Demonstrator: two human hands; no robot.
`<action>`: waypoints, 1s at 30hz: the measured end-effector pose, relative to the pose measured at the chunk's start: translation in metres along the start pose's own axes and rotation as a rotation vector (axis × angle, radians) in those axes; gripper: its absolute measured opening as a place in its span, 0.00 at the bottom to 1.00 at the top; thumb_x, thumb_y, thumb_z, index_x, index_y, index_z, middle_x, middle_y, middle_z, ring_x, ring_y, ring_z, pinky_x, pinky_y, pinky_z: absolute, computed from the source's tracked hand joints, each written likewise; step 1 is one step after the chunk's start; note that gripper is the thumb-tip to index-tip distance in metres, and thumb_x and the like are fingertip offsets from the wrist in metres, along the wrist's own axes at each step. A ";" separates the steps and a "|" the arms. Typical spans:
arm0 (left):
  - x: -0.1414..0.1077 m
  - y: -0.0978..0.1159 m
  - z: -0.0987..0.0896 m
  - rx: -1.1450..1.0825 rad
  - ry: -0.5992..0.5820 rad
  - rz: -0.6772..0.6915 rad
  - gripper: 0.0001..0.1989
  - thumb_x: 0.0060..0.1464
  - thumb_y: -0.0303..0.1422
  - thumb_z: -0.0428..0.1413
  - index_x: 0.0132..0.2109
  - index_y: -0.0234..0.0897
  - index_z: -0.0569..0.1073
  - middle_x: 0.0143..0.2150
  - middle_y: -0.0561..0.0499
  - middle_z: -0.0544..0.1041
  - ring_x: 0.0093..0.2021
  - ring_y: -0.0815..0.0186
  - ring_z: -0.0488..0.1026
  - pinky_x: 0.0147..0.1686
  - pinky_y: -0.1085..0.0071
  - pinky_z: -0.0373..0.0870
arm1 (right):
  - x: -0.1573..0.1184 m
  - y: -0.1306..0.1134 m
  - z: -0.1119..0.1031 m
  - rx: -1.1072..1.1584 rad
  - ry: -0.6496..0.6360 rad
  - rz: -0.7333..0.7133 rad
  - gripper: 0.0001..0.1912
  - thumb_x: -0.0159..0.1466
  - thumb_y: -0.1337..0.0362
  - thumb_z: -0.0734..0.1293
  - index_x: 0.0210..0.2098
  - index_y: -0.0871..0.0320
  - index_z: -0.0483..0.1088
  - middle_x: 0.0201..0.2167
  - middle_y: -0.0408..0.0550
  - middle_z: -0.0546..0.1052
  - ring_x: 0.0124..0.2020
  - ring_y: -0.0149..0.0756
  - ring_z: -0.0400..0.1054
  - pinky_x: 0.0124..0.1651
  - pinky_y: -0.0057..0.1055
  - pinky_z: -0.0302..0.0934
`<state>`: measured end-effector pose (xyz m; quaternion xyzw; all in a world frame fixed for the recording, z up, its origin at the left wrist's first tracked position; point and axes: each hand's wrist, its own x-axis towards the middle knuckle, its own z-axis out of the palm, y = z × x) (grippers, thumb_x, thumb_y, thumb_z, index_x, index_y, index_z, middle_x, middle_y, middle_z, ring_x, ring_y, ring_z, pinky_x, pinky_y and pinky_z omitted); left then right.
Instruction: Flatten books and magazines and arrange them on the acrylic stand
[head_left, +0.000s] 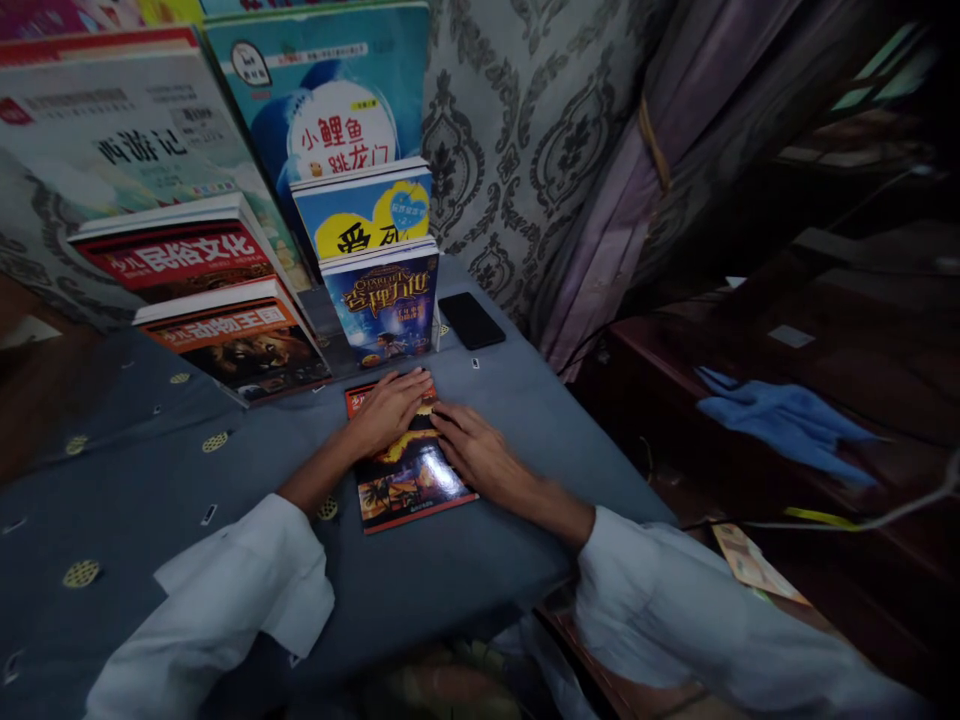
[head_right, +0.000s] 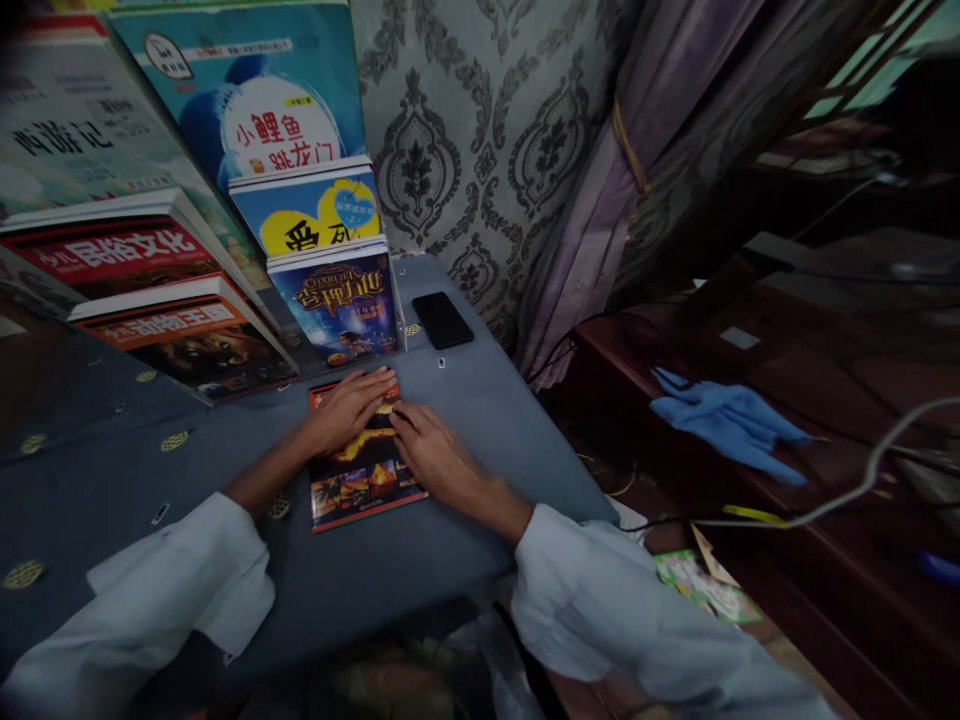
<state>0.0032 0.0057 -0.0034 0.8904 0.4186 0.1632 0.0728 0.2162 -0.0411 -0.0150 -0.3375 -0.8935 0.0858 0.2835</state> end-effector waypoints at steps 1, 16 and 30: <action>-0.001 0.001 0.000 -0.004 -0.002 0.013 0.21 0.70 0.31 0.42 0.64 0.33 0.69 0.67 0.42 0.68 0.70 0.62 0.61 0.68 0.55 0.57 | 0.001 -0.001 -0.001 -0.005 0.006 -0.003 0.19 0.69 0.70 0.58 0.58 0.60 0.69 0.55 0.60 0.74 0.56 0.48 0.70 0.57 0.50 0.70; -0.019 0.020 -0.008 -0.013 -0.087 0.104 0.22 0.68 0.29 0.43 0.65 0.34 0.67 0.68 0.43 0.67 0.69 0.61 0.62 0.69 0.53 0.55 | -0.010 0.004 -0.014 0.070 -0.078 -0.026 0.18 0.73 0.63 0.59 0.57 0.59 0.72 0.55 0.58 0.76 0.57 0.47 0.71 0.59 0.50 0.69; -0.042 0.056 -0.012 -0.026 -0.129 0.211 0.22 0.69 0.30 0.43 0.65 0.33 0.66 0.67 0.43 0.69 0.70 0.60 0.61 0.68 0.54 0.57 | -0.051 -0.012 -0.032 0.170 -0.015 -0.120 0.15 0.71 0.56 0.63 0.51 0.57 0.74 0.48 0.56 0.78 0.49 0.43 0.74 0.51 0.42 0.73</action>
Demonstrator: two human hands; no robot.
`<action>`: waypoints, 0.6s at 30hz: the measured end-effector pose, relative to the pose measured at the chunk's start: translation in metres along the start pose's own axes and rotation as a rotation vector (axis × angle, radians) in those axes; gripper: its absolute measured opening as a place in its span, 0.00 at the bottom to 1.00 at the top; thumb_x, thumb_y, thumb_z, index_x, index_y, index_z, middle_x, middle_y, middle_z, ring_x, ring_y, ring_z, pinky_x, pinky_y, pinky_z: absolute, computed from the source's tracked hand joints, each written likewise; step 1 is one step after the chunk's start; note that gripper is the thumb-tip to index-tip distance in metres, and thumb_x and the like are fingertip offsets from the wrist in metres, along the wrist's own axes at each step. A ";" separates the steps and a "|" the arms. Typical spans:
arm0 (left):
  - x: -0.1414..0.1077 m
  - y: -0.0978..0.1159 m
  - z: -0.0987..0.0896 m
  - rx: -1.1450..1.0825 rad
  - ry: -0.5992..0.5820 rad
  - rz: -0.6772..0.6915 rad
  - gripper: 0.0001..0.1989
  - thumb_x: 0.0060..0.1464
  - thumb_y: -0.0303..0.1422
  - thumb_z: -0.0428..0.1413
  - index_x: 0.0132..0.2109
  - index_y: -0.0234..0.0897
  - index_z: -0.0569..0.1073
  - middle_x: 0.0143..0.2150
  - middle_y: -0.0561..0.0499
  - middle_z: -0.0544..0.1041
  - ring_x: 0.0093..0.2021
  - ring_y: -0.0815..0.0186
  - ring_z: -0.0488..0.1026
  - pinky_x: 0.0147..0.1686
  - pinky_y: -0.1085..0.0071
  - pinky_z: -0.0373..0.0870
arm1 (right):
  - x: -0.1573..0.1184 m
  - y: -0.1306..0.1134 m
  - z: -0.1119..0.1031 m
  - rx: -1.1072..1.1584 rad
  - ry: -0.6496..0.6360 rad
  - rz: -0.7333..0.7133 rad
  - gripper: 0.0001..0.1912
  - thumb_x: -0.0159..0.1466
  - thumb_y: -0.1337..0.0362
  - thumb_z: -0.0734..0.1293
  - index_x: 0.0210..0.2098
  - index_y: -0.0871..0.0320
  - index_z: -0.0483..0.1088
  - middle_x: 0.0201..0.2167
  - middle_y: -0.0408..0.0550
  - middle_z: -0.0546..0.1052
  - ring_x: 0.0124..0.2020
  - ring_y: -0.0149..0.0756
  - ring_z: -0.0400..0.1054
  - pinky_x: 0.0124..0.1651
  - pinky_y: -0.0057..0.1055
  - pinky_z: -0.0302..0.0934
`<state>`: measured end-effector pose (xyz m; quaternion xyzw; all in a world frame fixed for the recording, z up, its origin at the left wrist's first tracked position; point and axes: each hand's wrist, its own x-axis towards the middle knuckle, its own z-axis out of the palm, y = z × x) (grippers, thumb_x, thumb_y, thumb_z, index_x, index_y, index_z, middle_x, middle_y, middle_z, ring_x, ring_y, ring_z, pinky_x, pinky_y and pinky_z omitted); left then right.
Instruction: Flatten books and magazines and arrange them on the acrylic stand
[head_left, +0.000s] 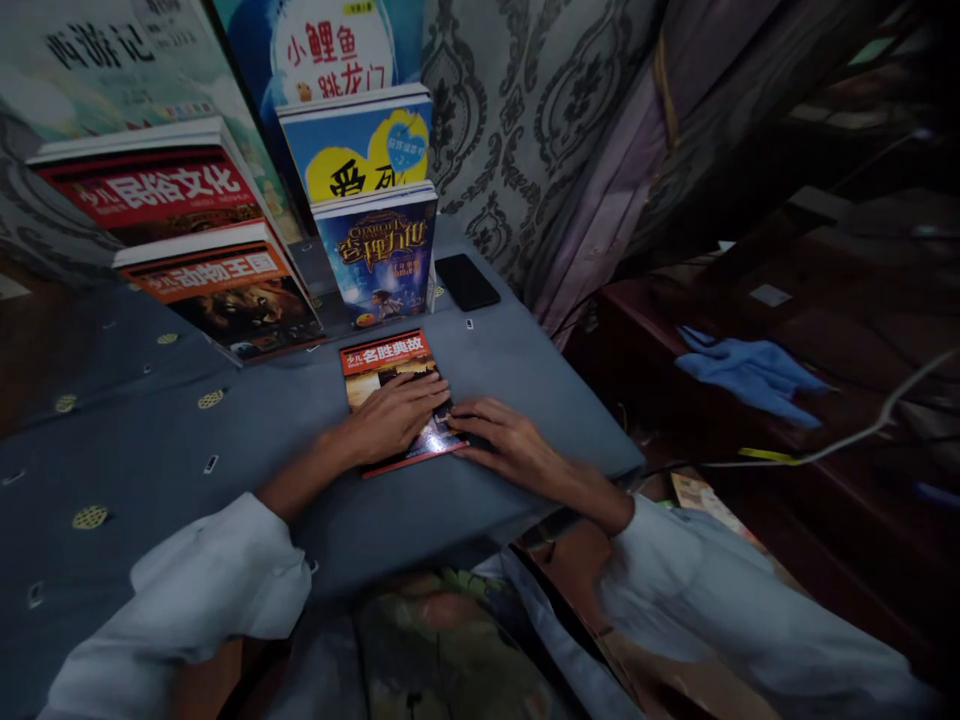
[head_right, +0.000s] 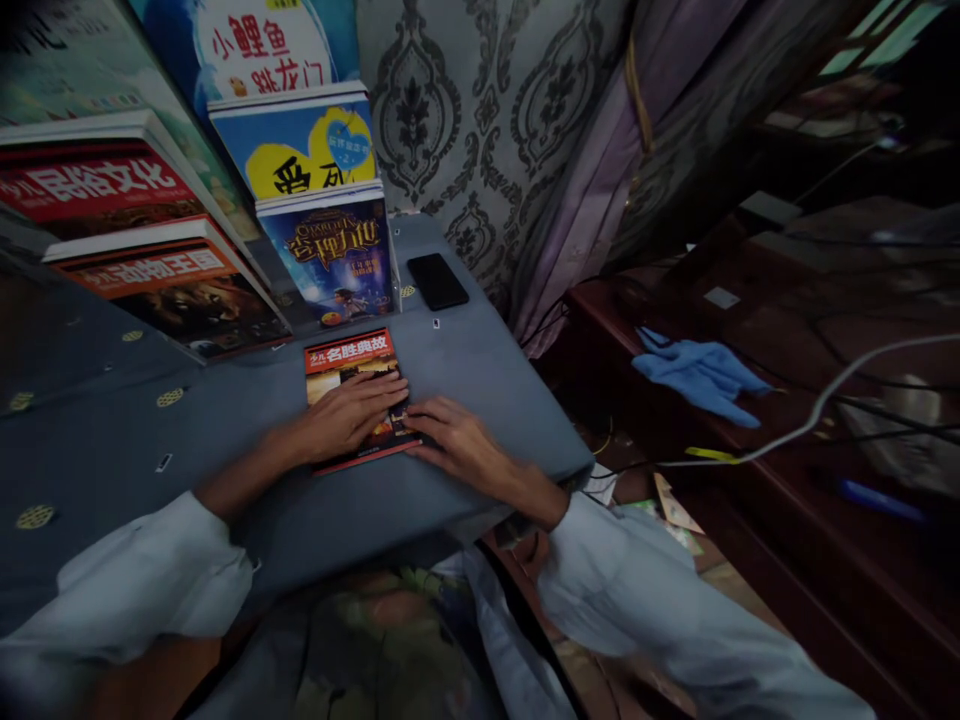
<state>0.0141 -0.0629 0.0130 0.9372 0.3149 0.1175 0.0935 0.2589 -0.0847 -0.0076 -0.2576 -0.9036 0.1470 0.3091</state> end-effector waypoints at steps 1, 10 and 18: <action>-0.001 0.005 -0.001 -0.004 -0.014 0.000 0.22 0.69 0.30 0.43 0.65 0.32 0.66 0.67 0.43 0.68 0.70 0.60 0.61 0.68 0.55 0.57 | 0.000 -0.001 0.001 0.000 0.019 -0.004 0.14 0.71 0.57 0.63 0.50 0.57 0.74 0.45 0.55 0.79 0.47 0.43 0.74 0.49 0.41 0.73; -0.013 0.031 0.002 -0.062 -0.042 0.028 0.21 0.70 0.31 0.42 0.67 0.36 0.64 0.68 0.45 0.68 0.71 0.62 0.59 0.70 0.55 0.52 | -0.006 -0.013 -0.001 -0.061 0.029 -0.024 0.09 0.71 0.61 0.64 0.38 0.57 0.75 0.34 0.50 0.79 0.37 0.38 0.73 0.41 0.35 0.70; -0.020 0.048 0.001 -0.012 -0.063 0.068 0.21 0.71 0.32 0.41 0.65 0.35 0.65 0.67 0.42 0.68 0.70 0.61 0.60 0.69 0.54 0.53 | 0.001 -0.028 -0.013 0.134 0.122 0.152 0.13 0.73 0.61 0.59 0.50 0.55 0.73 0.43 0.53 0.80 0.45 0.41 0.75 0.50 0.42 0.71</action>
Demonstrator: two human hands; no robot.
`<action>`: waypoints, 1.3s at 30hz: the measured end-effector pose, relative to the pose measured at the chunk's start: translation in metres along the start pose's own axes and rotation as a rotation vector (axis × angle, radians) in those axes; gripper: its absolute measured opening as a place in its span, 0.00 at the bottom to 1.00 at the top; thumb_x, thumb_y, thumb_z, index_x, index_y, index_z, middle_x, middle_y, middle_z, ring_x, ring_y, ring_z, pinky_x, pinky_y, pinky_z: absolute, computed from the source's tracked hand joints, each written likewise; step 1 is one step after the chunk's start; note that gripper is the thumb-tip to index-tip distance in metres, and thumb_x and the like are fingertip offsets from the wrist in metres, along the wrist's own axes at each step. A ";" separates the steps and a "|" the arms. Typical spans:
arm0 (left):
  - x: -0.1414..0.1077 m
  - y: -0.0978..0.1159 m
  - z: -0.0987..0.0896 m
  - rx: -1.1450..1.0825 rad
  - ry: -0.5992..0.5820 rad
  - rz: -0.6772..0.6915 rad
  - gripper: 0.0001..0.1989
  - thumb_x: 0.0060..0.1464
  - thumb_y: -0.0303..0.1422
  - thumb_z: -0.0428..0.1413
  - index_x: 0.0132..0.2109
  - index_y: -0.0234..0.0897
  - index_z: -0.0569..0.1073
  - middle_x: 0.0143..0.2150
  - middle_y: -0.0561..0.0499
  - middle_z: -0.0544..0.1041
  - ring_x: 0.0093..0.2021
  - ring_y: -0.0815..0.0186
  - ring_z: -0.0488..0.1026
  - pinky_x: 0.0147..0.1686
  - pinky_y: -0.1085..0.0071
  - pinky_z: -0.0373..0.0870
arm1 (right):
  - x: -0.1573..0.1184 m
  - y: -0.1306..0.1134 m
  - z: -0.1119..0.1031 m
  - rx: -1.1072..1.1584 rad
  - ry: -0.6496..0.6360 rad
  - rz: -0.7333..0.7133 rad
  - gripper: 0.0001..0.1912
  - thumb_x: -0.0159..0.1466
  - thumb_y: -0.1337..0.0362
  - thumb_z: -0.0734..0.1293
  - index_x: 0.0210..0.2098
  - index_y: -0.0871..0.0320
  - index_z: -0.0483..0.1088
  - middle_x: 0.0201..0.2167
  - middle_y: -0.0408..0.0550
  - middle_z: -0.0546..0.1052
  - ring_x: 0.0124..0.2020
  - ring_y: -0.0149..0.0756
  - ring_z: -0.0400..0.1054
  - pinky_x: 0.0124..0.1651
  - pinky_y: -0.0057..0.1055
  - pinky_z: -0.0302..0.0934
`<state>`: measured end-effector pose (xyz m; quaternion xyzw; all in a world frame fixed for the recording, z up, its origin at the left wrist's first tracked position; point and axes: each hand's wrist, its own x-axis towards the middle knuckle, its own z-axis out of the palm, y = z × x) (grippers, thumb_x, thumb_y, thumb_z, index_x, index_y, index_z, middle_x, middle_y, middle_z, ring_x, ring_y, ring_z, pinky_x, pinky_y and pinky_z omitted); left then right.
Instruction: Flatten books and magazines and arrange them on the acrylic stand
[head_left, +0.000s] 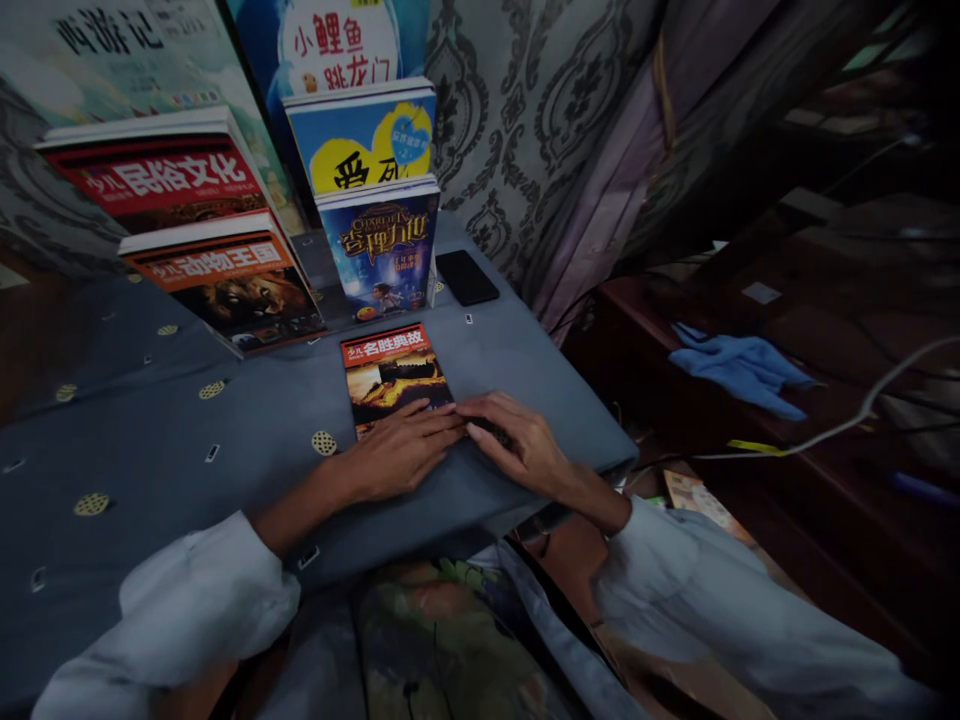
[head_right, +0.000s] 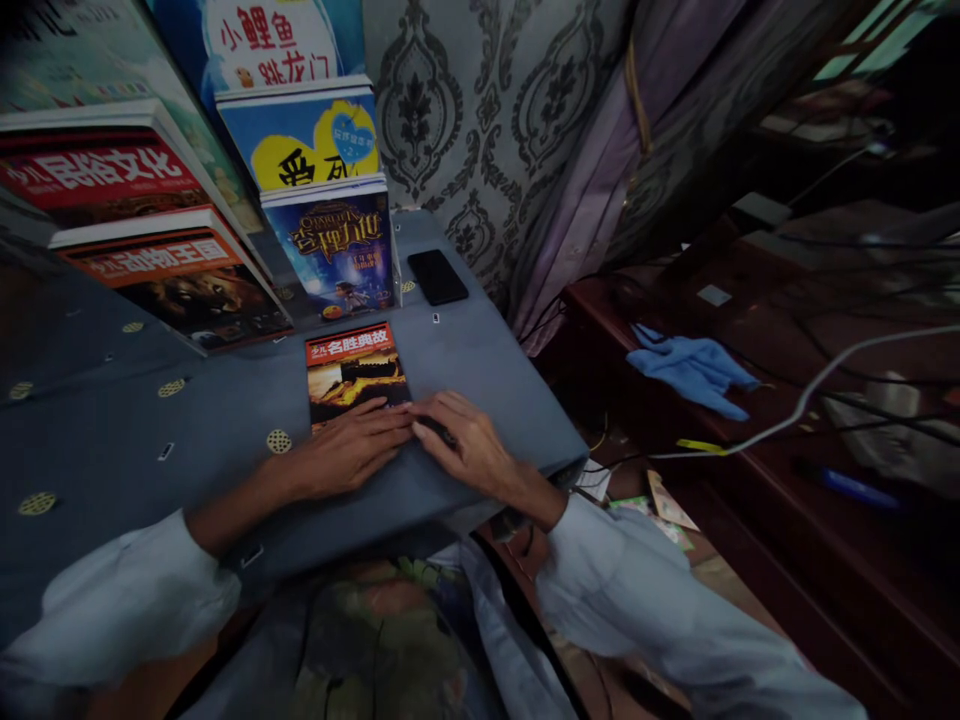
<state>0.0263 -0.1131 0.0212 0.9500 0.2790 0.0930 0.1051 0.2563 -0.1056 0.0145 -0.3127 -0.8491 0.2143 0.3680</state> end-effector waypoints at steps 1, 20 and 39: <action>0.000 0.002 -0.001 0.000 0.000 -0.001 0.20 0.71 0.32 0.42 0.65 0.36 0.65 0.66 0.43 0.69 0.69 0.60 0.62 0.69 0.54 0.54 | 0.001 0.000 0.001 0.003 -0.026 0.023 0.15 0.73 0.60 0.58 0.54 0.55 0.71 0.46 0.54 0.79 0.49 0.42 0.74 0.53 0.44 0.70; -0.049 0.037 0.022 0.168 0.110 -0.159 0.28 0.62 0.20 0.43 0.69 0.28 0.57 0.70 0.38 0.63 0.72 0.59 0.57 0.70 0.55 0.54 | -0.021 0.011 0.009 -0.144 -0.219 -0.127 0.21 0.73 0.64 0.58 0.63 0.56 0.67 0.61 0.57 0.73 0.66 0.44 0.63 0.66 0.51 0.62; -0.114 0.053 0.025 0.234 0.289 -0.397 0.29 0.66 0.23 0.43 0.72 0.34 0.52 0.64 0.37 0.71 0.64 0.55 0.69 0.62 0.55 0.70 | 0.017 -0.018 0.030 -0.147 -0.500 -0.317 0.23 0.73 0.62 0.60 0.66 0.60 0.63 0.65 0.57 0.68 0.70 0.42 0.57 0.72 0.49 0.52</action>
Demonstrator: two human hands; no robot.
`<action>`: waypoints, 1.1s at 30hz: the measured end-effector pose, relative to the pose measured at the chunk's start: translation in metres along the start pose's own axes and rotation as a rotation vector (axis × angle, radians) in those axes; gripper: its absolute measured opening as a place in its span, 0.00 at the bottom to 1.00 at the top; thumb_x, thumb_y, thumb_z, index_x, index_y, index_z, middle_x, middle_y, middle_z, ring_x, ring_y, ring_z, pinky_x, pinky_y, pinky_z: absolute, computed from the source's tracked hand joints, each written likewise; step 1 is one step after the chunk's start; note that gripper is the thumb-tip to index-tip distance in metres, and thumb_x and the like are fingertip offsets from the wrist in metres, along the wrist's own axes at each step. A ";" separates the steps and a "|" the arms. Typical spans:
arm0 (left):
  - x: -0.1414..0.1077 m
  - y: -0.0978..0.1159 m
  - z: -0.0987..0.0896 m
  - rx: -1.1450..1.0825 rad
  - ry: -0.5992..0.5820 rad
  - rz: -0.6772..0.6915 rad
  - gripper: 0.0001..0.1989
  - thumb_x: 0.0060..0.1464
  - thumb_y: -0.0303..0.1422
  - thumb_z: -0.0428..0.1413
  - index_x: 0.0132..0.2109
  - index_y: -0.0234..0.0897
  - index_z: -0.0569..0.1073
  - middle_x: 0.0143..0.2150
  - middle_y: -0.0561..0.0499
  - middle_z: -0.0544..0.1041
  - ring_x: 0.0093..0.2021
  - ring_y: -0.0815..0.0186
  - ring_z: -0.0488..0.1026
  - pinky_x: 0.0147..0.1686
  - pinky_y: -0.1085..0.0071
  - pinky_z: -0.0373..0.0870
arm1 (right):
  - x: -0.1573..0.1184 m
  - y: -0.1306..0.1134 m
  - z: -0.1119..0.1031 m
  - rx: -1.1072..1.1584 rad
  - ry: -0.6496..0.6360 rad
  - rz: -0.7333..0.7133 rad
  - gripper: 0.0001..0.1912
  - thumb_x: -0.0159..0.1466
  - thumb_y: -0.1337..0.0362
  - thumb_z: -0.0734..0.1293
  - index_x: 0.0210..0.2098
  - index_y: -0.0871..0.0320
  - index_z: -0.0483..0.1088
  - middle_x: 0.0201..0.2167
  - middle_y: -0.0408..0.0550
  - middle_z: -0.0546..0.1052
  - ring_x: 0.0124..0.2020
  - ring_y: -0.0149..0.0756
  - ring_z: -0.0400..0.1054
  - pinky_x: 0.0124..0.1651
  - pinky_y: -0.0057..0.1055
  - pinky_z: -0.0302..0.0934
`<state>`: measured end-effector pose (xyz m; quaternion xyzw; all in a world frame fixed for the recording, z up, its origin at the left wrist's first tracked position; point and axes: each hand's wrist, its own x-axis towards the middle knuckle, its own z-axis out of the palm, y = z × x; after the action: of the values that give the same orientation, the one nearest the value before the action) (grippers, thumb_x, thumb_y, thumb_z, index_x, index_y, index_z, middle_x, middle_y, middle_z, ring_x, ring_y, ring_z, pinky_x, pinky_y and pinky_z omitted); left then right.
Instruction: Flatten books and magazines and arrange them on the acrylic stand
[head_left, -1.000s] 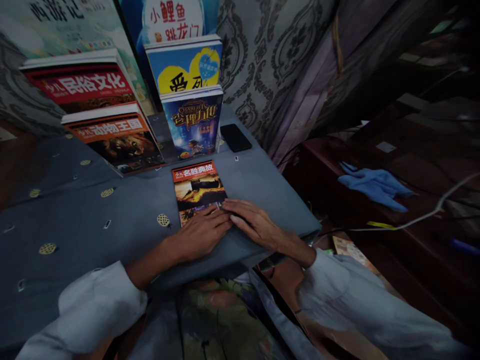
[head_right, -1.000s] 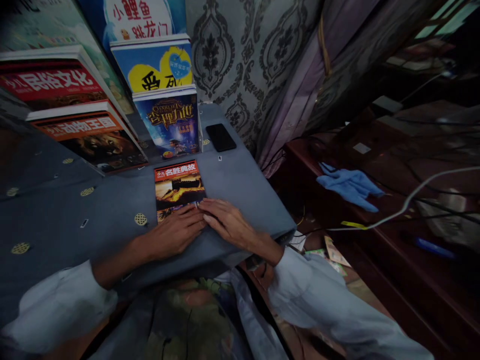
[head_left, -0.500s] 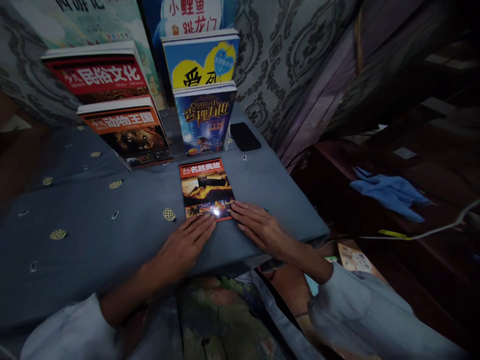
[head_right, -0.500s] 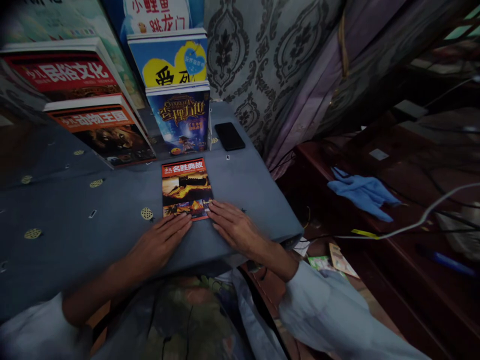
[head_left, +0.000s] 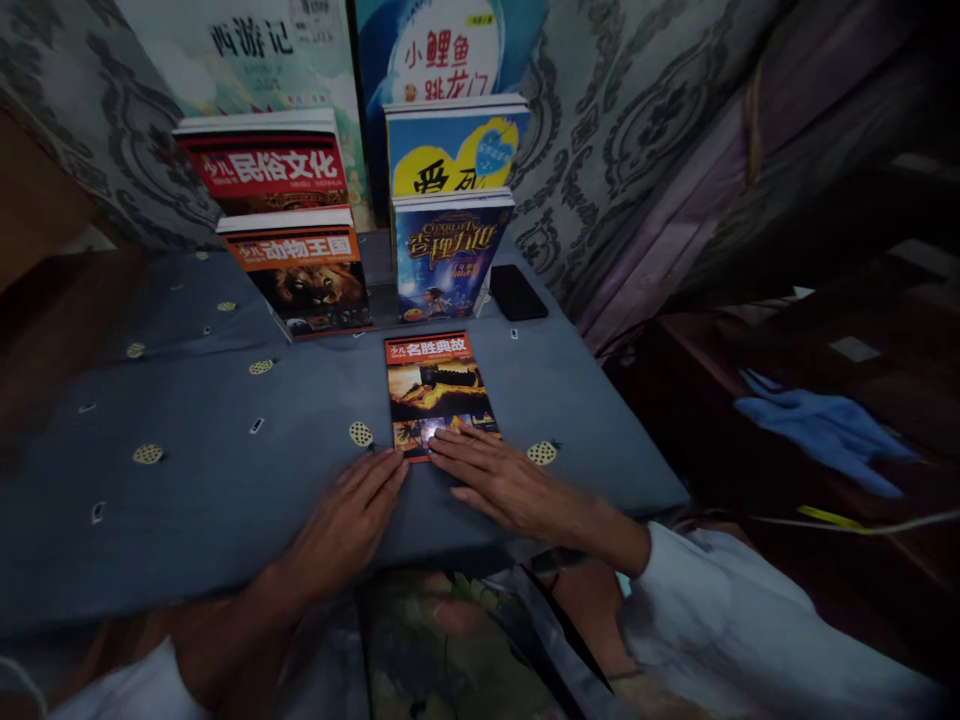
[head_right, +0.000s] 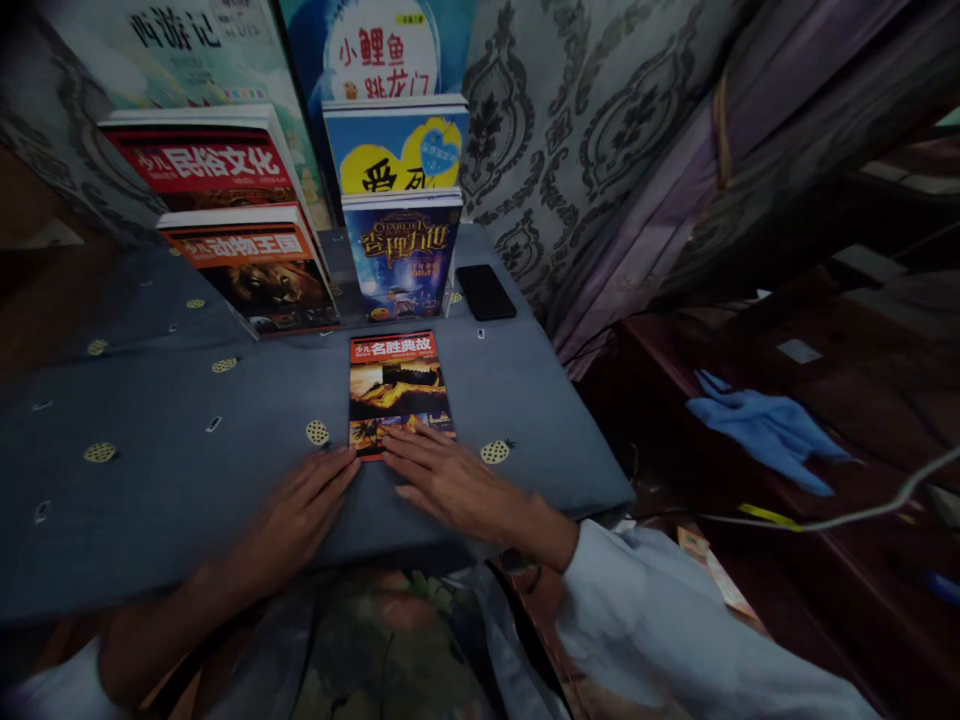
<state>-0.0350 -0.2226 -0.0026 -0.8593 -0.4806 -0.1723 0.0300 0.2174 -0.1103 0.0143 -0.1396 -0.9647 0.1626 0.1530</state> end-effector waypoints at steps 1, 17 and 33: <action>0.000 0.000 0.000 0.005 0.005 0.005 0.29 0.66 0.23 0.43 0.72 0.33 0.53 0.63 0.37 0.72 0.64 0.55 0.69 0.62 0.55 0.70 | 0.009 0.000 0.001 0.021 -0.023 -0.010 0.24 0.73 0.61 0.61 0.67 0.60 0.62 0.66 0.56 0.67 0.70 0.41 0.56 0.72 0.49 0.50; 0.003 0.004 0.000 0.043 0.010 -0.018 0.23 0.65 0.24 0.45 0.65 0.29 0.65 0.62 0.37 0.73 0.64 0.54 0.69 0.61 0.52 0.70 | 0.127 0.087 0.012 -0.148 -0.004 0.219 0.26 0.73 0.60 0.59 0.67 0.65 0.60 0.69 0.64 0.60 0.72 0.49 0.51 0.71 0.54 0.50; 0.031 -0.028 -0.007 -0.235 0.025 -0.211 0.17 0.68 0.32 0.47 0.58 0.41 0.74 0.59 0.44 0.75 0.62 0.57 0.71 0.62 0.55 0.68 | 0.012 0.059 0.007 -0.139 0.153 0.539 0.29 0.73 0.54 0.56 0.67 0.64 0.61 0.69 0.65 0.61 0.70 0.54 0.54 0.69 0.55 0.54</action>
<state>-0.0456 -0.1836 0.0107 -0.7993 -0.5444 -0.2403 -0.0833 0.2175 -0.0546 -0.0101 -0.4128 -0.8873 0.1199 0.1667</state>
